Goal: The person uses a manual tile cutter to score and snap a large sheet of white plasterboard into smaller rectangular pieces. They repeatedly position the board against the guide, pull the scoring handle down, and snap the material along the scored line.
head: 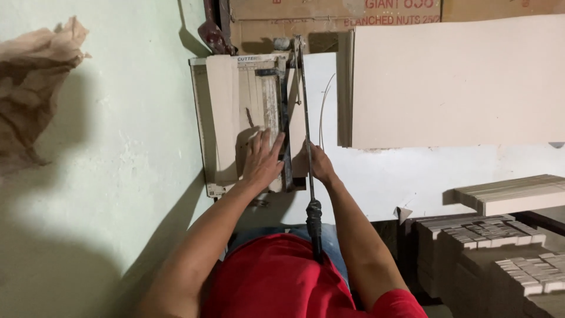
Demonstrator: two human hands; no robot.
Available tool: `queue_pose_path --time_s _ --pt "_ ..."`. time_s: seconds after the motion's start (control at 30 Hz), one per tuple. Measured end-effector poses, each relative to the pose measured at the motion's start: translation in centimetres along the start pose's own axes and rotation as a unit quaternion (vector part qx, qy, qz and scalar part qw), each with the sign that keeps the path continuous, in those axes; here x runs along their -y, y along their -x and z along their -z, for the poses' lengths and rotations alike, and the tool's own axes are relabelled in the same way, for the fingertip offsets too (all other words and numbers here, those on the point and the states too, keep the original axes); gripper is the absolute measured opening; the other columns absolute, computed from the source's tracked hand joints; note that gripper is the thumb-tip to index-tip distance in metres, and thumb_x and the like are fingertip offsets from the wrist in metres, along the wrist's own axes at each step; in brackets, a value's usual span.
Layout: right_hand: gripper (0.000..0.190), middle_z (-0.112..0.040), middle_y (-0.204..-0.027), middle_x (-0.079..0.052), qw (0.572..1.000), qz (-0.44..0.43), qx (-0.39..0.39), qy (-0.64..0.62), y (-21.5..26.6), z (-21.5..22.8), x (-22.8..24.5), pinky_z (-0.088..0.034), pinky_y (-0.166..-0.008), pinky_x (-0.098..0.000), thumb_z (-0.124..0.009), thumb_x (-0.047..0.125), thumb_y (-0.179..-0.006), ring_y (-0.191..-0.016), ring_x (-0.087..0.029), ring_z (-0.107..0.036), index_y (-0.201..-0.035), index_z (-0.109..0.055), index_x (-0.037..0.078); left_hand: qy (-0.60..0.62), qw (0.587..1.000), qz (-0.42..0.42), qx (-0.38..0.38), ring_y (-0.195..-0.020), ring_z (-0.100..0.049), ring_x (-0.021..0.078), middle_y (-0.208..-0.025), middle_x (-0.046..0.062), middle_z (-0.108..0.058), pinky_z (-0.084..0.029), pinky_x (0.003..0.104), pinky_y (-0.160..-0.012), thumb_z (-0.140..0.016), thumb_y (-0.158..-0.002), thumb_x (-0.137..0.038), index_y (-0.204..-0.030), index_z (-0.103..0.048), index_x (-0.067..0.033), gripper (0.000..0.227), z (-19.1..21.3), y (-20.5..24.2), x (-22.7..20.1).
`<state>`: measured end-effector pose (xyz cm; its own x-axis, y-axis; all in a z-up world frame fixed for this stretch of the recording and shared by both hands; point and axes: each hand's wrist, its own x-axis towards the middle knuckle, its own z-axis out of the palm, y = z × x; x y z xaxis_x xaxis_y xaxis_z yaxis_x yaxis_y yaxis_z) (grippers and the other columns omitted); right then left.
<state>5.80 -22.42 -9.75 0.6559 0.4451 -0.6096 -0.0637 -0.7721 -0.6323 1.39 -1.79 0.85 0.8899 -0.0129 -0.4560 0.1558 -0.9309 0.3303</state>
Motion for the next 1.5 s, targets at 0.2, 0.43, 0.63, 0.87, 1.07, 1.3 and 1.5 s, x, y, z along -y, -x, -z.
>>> queue_pose_path --time_s 0.2,0.43,0.63,0.87,1.07,1.3,1.5 --pt "0.048 -0.059 -0.123 -0.024 1.000 0.019 -0.009 -0.002 -1.1 -1.4 -2.1 -0.049 -0.101 -0.0586 -0.033 0.041 -0.106 -0.117 -0.046 -0.059 -0.132 -0.051 0.005 0.076 0.989 0.034 0.120 -0.155 0.000 0.0436 -0.167 0.023 -0.003 -0.028 0.061 -0.117 -0.075 -0.091 -0.036 -0.164 -0.010 -0.0310 0.098 0.5 -3.3 -2.9" --pt "0.055 -0.060 -0.126 -0.029 0.998 0.012 0.041 -0.044 0.3 0.1 -0.5 -0.048 -0.098 -0.0640 -0.037 0.039 -0.102 -0.119 -0.052 -0.059 -0.146 -0.044 0.006 -0.055 0.990 0.062 0.118 -0.154 0.000 0.0460 -0.166 0.025 0.004 -0.010 0.072 -0.118 -0.082 -0.082 -0.038 -0.165 -0.006 -0.0172 0.114 -4.8 -5.7 -2.6" --pt "0.054 -0.068 -0.122 -0.017 0.993 -0.106 0.029 0.046 11.6 6.1 7.6 -0.052 -0.098 -0.0536 -0.036 0.043 -0.105 -0.117 -0.040 -0.065 -0.156 -0.043 0.025 -0.051 0.985 0.073 0.144 -0.153 0.001 0.0470 -0.166 0.025 0.004 -0.006 0.083 -0.110 -0.081 -0.082 -0.034 -0.164 -0.007 -0.0154 0.112 -2.9 -5.5 -3.4" --pt "0.109 -0.066 -0.133 -0.023 0.960 -0.225 0.135 0.097 22.9 8.5 19.9 -0.055 -0.097 -0.0567 -0.043 0.083 -0.084 -0.114 -0.045 -0.069 -0.166 -0.002 0.024 -0.091 0.981 0.091 0.143 -0.154 0.005 0.0471 -0.167 0.024 0.009 -0.009 0.084 -0.105 -0.076 -0.087 -0.027 -0.165 -0.011 -0.0141 0.103 -3.4 -5.5 -4.1" --pt "0.086 -0.076 -0.089 -0.022 0.964 -0.226 0.054 0.130 22.5 2.0 15.1 -0.058 -0.072 -0.0485 -0.050 0.039 -0.100 -0.084 -0.043 -0.076 -0.166 0.003 0.022 -0.110 0.978 0.097 0.148 -0.152 0.002 0.0490 -0.166 0.026 0.004 -0.012 0.086 -0.106 -0.077 -0.085 -0.031 -0.164 -0.009 -0.0156 0.105 -4.8 -6.0 -3.9" --pt "0.087 -0.076 -0.095 -0.020 0.963 -0.205 0.033 0.175 18.1 -7.3 3.6 -0.061 -0.073 -0.0496 -0.047 0.022 -0.099 -0.085 -0.037 -0.078 -0.166 0.007 0.013 -0.043 0.982 0.099 0.156 -0.152 0.006 0.0499 -0.164 0.028 0.005 -0.007 0.087 -0.107 -0.080 -0.083 -0.023 -0.163 -0.007 -0.0141 0.108 -4.6 -6.3 -3.9" --pt "0.085 -0.075 -0.083 -0.023 0.988 -0.136 -0.040 0.063 20.7 -1.9 8.0 -0.055 -0.068 -0.0534 -0.054 0.032 -0.097 -0.078 -0.046 -0.075 -0.166 -0.006 0.016 -0.036 0.985 0.082 0.144 -0.151 0.008 0.0520 -0.162 0.031 0.008 -0.001 0.087 -0.105 -0.086 -0.077 -0.025 -0.163 -0.006 -0.0116 0.118 -4.8 -6.1 -3.6"
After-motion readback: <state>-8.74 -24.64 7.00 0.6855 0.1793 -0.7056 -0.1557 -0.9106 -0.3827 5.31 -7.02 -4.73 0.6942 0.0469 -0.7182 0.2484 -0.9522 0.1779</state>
